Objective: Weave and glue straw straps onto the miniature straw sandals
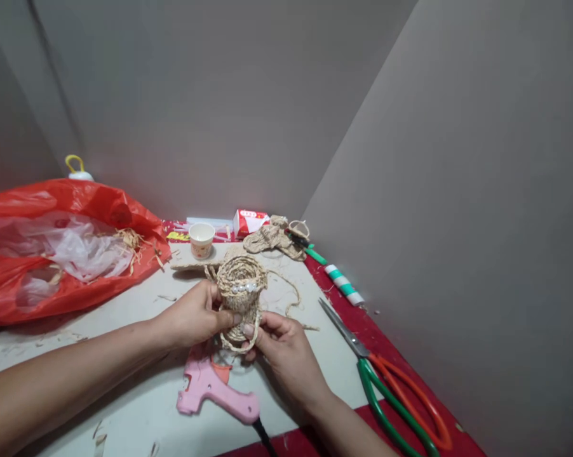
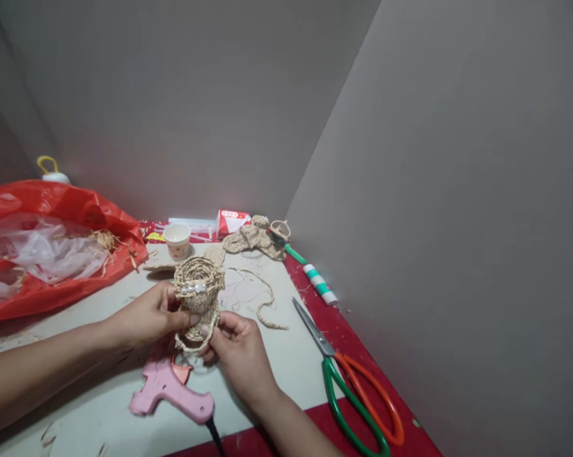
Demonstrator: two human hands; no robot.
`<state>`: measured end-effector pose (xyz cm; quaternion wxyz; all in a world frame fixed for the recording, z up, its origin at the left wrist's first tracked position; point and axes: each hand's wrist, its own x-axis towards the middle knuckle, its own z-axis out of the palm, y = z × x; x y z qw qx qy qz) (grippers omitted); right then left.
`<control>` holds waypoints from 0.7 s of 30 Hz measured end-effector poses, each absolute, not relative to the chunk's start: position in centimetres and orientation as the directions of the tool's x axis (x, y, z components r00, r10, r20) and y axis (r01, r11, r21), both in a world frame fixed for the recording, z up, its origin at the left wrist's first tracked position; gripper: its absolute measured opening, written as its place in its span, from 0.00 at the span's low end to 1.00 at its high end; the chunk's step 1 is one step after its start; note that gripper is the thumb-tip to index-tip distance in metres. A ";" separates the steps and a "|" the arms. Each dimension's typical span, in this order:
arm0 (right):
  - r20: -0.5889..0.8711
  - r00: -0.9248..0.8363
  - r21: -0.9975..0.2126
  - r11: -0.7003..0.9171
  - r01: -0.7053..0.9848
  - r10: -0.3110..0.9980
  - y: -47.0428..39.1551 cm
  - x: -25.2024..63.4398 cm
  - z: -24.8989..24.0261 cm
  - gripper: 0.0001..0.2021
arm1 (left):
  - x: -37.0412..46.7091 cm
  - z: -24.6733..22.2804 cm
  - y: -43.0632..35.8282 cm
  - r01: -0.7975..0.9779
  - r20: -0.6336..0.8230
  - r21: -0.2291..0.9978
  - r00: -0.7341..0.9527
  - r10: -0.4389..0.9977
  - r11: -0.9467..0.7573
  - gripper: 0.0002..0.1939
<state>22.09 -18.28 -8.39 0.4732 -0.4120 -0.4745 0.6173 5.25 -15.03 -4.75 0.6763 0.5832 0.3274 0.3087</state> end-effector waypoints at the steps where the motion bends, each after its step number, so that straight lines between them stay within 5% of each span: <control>1: -0.048 -0.228 -0.971 -0.098 -0.216 0.972 -18.1 22.1 -8.3 0.13 | 5.2 -4.5 -15.0 -0.035 -0.063 0.994 0.594 0.802 0.104 0.05; 9: 0.049 -0.195 -0.937 -0.023 -0.350 0.980 -17.3 22.4 -7.1 0.17 | 3.1 -1.6 -14.6 0.059 -0.005 0.998 0.551 0.835 -0.033 0.14; 13: 0.033 -0.163 -0.895 -0.043 -0.445 0.986 -17.0 22.7 -7.0 0.17 | 3.0 -2.4 -13.7 -0.087 0.031 0.996 0.382 0.924 0.002 0.22; 21: -0.017 -0.347 -0.848 -0.198 -0.492 0.938 -17.8 21.9 -7.2 0.18 | 6.2 -5.1 -15.9 -0.429 0.024 0.877 0.492 0.870 0.218 0.23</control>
